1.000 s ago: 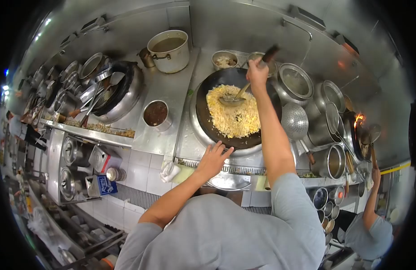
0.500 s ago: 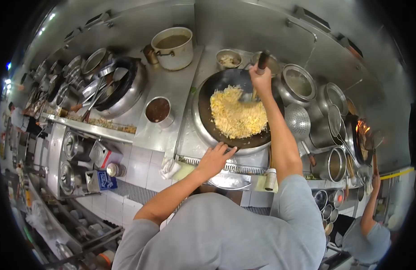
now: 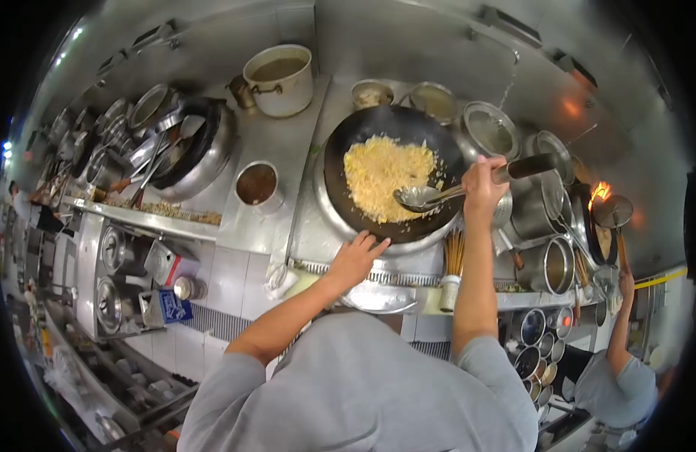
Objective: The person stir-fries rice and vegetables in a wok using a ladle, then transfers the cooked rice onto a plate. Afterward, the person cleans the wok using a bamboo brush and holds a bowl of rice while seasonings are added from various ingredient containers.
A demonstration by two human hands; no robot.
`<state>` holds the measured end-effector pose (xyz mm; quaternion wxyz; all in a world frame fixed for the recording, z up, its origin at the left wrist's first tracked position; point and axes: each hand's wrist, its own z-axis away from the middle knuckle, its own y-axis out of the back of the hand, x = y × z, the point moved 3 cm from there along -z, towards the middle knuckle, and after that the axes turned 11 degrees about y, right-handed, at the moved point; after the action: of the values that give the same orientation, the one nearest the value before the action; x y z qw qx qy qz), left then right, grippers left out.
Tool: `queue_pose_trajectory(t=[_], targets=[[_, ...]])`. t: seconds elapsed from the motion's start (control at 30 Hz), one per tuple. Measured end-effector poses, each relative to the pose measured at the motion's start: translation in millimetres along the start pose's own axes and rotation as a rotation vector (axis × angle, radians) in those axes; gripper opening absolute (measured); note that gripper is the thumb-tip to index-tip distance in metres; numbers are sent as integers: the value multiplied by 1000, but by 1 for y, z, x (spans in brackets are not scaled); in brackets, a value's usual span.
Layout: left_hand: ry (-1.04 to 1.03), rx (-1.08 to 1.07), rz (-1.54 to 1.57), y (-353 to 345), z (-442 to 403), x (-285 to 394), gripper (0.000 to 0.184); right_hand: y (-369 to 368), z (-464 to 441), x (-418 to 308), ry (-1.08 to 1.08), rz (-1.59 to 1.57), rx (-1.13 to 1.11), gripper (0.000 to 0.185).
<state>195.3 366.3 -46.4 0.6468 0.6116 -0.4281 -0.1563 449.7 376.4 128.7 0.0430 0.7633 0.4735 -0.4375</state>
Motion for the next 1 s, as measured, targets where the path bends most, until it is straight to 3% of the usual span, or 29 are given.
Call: queue_pose_trajectory(t=[0.1,0.17,0.2,0.23,0.33,0.43,0.6,0.73,0.83,0.9,0.97,1.0], targets=[[-12,109,47,-5,-3,-2,57,0,12,52,-179,-145,23,28],[-5,25,67,2,-11,-4,50,-14,13,23,-166,-200,221,27],[-22,108,128,8,-11,-4,36,-23,13,30,-205,-146,228,27],[-12,98,130,6,-11,-5,36,-30,16,39,-252,-85,244,27],[-3,143,188,-2,-25,-11,18,-64,-3,64,-266,-249,134,23],[-17,73,171,-12,-30,-17,20,-88,-7,83,-183,-88,81,25],[-24,79,105,16,-25,-9,21,-102,-50,76,-64,-240,37,24],[-38,66,94,30,-21,-2,22,-120,-63,120,-229,-59,-92,21],[-12,54,114,26,-21,-3,21,-109,-74,110,-39,-18,-24,20],[1,56,121,20,-8,-2,21,-106,-54,123,-49,-141,-10,19],[-6,34,88,31,-20,0,21,-124,-71,128,-212,122,-146,19],[-14,54,98,22,-20,-3,21,-122,-73,123,-141,189,-132,18]])
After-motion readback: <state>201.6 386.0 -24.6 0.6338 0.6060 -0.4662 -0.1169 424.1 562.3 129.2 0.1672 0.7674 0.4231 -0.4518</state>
